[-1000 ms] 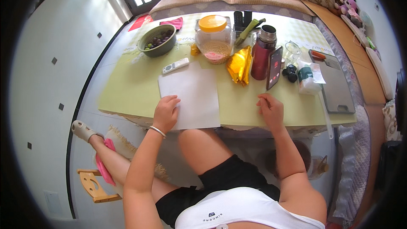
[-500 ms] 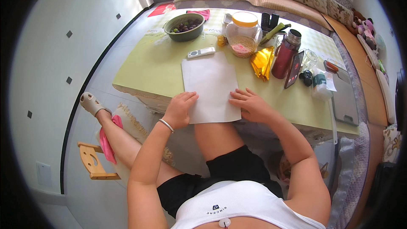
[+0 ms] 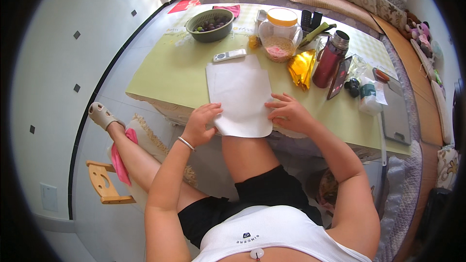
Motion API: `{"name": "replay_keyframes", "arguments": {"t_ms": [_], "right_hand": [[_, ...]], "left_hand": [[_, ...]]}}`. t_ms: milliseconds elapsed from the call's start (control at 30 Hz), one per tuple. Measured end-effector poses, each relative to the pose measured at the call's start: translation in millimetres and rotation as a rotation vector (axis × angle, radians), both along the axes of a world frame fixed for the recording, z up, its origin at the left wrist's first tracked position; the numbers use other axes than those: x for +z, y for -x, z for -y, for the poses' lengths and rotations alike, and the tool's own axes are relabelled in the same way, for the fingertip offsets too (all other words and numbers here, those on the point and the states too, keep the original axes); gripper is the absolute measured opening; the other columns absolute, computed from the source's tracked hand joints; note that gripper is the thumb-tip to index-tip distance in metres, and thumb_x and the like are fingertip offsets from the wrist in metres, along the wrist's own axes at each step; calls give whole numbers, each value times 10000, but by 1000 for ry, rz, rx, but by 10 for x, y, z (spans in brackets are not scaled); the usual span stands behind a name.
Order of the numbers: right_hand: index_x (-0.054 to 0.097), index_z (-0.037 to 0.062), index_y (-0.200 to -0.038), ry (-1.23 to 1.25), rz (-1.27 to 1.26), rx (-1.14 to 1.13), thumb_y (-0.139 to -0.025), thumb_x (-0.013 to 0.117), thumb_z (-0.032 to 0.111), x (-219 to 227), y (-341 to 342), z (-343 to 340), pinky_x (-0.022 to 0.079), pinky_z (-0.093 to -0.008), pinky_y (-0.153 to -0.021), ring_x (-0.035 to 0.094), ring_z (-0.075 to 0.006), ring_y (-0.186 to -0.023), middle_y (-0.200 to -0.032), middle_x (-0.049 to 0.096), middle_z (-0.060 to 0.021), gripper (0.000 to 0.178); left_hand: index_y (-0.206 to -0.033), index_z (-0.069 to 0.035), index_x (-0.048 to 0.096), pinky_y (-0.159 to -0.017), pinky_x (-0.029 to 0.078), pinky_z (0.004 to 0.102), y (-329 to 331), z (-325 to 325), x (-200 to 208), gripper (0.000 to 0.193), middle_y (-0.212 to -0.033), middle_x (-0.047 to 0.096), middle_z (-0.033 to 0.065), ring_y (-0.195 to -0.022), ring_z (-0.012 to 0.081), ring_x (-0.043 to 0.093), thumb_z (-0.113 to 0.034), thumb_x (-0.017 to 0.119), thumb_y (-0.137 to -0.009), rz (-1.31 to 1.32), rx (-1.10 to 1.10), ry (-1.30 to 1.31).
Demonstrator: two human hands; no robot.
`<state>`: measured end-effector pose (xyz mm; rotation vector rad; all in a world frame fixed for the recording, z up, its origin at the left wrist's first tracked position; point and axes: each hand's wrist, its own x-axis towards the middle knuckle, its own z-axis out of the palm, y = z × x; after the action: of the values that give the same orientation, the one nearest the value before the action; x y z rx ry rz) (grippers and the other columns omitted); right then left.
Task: The person sits on the floor and folds a sheet of yellow paper on a low table. They repeatedly fold the paper in half, press the creases, and unfold it to create a smaller folded shape.
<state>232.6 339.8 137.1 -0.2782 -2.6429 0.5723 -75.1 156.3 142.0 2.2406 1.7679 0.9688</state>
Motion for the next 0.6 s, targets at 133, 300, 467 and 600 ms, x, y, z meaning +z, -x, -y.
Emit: {"name": "replay_keyframes", "arguments": {"t_ms": [133, 300, 467, 600], "right_hand": [[692, 42, -997, 491, -122, -188, -858, 702, 126, -79, 128, -85, 479, -378, -908, 635, -206, -1009, -1045, 709, -94, 163], [673, -42, -887, 669, -103, -427, -860, 678, 166, 33, 385, -227, 512, -306, -686, 637, -126, -739, -788, 698, -112, 210], [686, -26, -868, 528, -138, -592, -828, 676, 174, -87, 556, -295, 525, -378, -712, 679, -283, -786, -811, 700, -165, 205], [679, 15, -922, 368, -74, -699, -828, 670, 167, -75, 624, -243, 521, -427, -755, 665, -346, -829, -834, 696, -155, 180]], "left_hand": [[-1013, -25, 686, -958, 471, 358, 113, -91, -184, 259, -1146, 685, 119, -1113, 264, 607, -15, 718, -757, 256, 95, -19], [-881, 11, 675, -732, 511, 304, 47, -380, -346, 104, -884, 705, 107, -804, 165, 641, -75, 720, -845, 791, 457, 65], [-1054, 7, 638, -642, 502, 262, -79, -528, -368, 209, -733, 661, 32, -655, 98, 601, -60, 694, -864, 530, 639, -4], [-1077, 1, 630, -611, 504, 300, -97, -552, -363, 299, -688, 644, 53, -613, 135, 604, -73, 724, -802, 259, 717, -54]]}}
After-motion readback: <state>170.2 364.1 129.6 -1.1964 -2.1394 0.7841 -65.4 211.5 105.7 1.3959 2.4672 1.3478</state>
